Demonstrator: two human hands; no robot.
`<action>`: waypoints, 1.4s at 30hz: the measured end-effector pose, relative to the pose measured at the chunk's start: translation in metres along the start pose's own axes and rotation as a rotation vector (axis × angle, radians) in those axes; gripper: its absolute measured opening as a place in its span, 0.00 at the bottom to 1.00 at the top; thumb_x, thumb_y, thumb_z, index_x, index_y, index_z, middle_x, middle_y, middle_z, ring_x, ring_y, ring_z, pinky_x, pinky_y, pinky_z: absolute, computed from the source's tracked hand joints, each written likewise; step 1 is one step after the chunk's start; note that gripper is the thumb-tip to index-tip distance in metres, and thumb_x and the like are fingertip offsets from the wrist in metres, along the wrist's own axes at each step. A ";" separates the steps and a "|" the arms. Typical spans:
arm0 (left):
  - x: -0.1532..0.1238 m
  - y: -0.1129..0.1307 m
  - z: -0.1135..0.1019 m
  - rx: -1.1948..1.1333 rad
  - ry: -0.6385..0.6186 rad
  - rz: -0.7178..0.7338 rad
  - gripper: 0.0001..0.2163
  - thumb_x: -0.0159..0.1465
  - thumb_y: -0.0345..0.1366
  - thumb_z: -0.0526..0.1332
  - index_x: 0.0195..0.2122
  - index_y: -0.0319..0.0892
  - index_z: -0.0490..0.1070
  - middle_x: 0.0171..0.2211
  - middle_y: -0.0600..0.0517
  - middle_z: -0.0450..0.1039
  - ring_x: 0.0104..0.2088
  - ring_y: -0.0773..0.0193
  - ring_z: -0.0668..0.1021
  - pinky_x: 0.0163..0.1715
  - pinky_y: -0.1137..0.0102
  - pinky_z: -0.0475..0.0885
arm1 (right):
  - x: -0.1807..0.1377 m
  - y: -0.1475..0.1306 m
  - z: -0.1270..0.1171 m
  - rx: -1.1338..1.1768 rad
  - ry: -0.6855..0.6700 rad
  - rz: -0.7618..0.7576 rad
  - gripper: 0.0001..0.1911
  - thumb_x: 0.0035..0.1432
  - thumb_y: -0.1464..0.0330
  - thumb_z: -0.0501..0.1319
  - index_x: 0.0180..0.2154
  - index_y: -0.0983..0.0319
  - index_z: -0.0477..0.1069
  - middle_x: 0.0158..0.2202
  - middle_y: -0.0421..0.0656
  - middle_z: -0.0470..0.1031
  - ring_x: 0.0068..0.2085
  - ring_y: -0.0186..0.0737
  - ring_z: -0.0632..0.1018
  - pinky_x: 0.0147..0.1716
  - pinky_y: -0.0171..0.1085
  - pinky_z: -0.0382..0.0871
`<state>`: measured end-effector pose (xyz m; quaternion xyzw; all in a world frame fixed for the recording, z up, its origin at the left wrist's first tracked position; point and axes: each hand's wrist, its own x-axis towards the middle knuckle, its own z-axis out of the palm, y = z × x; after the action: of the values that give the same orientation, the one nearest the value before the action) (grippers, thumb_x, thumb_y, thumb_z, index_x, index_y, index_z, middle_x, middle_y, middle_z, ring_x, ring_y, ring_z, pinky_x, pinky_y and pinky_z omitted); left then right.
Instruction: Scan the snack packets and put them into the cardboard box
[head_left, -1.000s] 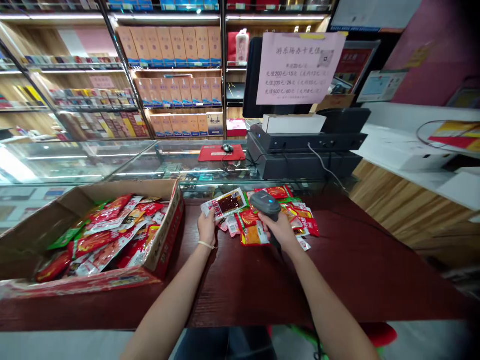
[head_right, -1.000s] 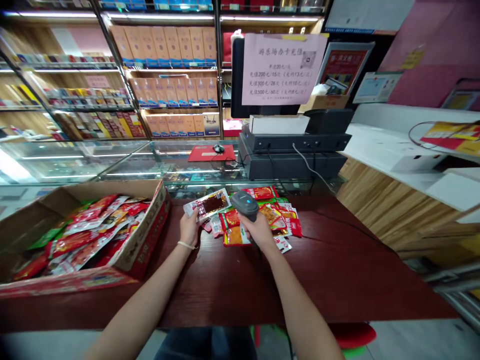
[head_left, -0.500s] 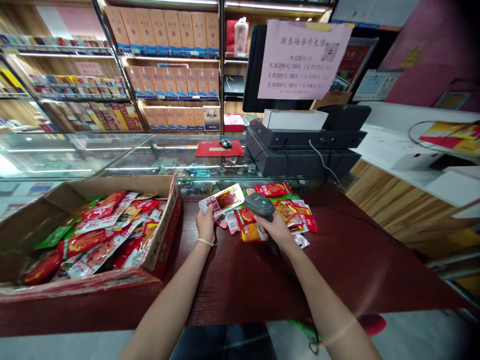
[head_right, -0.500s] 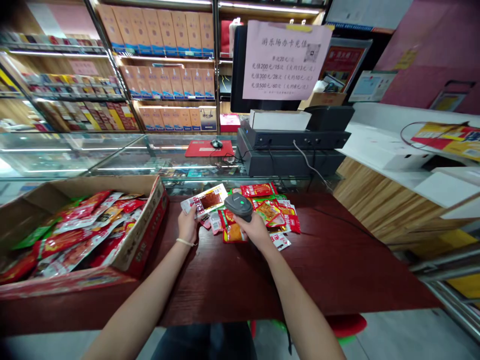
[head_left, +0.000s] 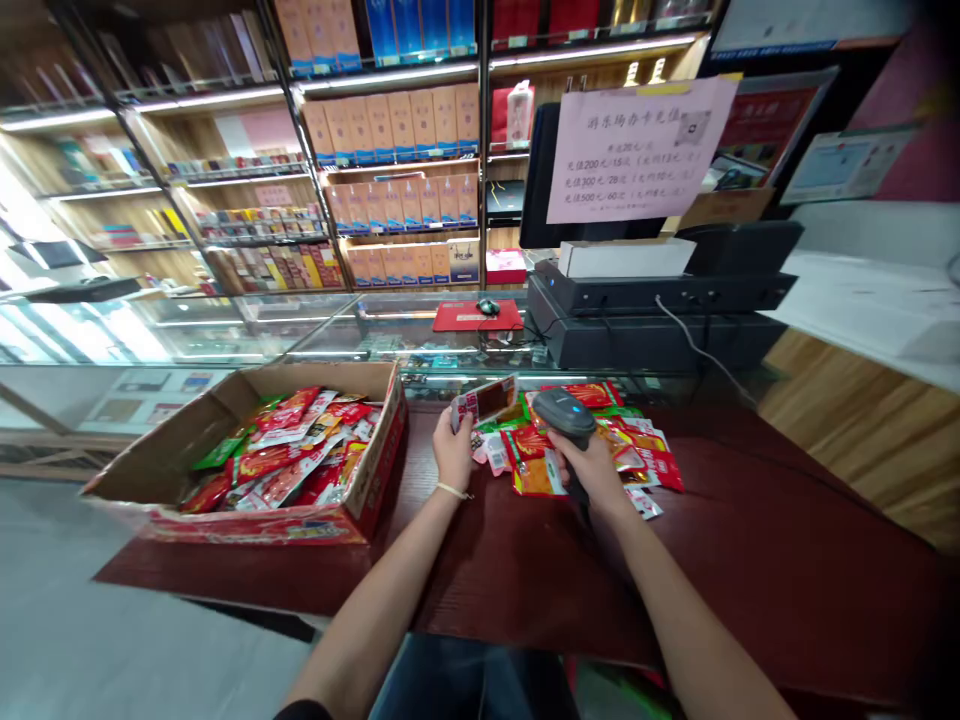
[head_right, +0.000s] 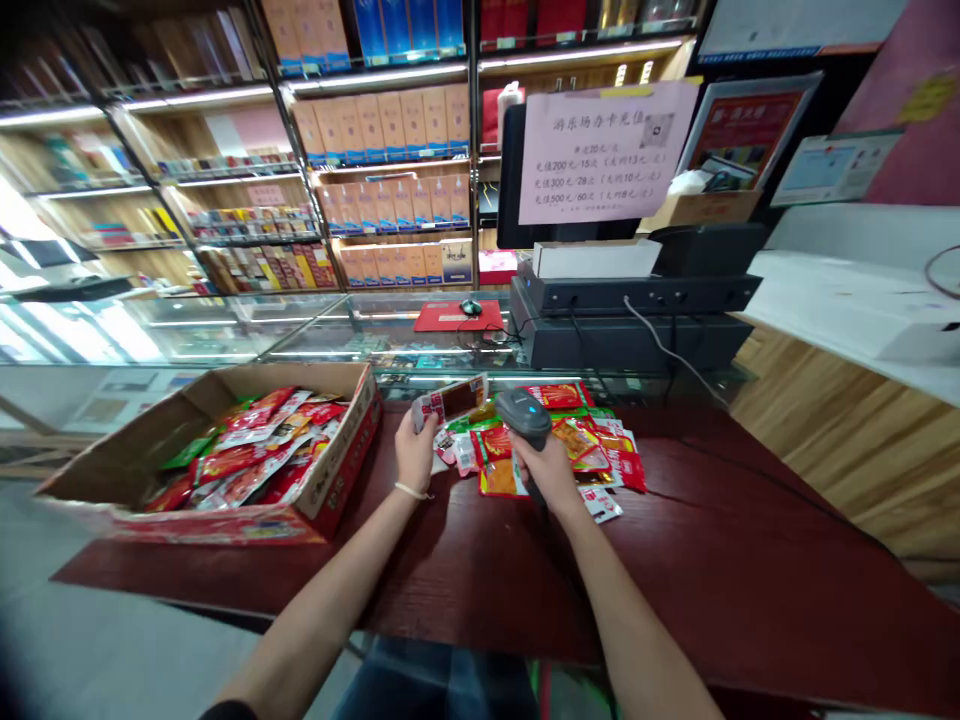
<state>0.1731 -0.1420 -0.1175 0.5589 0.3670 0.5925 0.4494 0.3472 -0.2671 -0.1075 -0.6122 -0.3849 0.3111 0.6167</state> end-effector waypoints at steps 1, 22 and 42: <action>-0.002 0.018 -0.004 0.043 -0.004 0.069 0.11 0.63 0.40 0.62 0.43 0.39 0.75 0.38 0.49 0.79 0.39 0.61 0.79 0.42 0.69 0.74 | 0.000 0.000 -0.001 0.025 0.000 -0.016 0.26 0.55 0.49 0.67 0.18 0.60 0.66 0.11 0.36 0.64 0.12 0.31 0.65 0.12 0.31 0.61; 0.058 0.103 -0.213 1.101 -0.244 0.355 0.19 0.64 0.35 0.60 0.57 0.41 0.71 0.54 0.43 0.76 0.54 0.50 0.78 0.56 0.57 0.70 | -0.001 0.000 0.003 0.043 -0.041 -0.034 0.19 0.51 0.52 0.71 0.29 0.62 0.73 0.17 0.38 0.68 0.14 0.32 0.67 0.13 0.32 0.63; 0.001 0.068 -0.012 0.739 -0.582 0.552 0.12 0.68 0.35 0.58 0.51 0.43 0.73 0.50 0.46 0.78 0.51 0.56 0.78 0.54 0.61 0.72 | 0.006 -0.018 -0.029 0.157 0.097 -0.026 0.17 0.49 0.54 0.70 0.29 0.61 0.73 0.19 0.39 0.74 0.18 0.35 0.73 0.18 0.34 0.69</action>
<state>0.1527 -0.1628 -0.0545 0.8961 0.2509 0.3408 0.1340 0.3731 -0.2779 -0.0877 -0.5712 -0.3371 0.3023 0.6847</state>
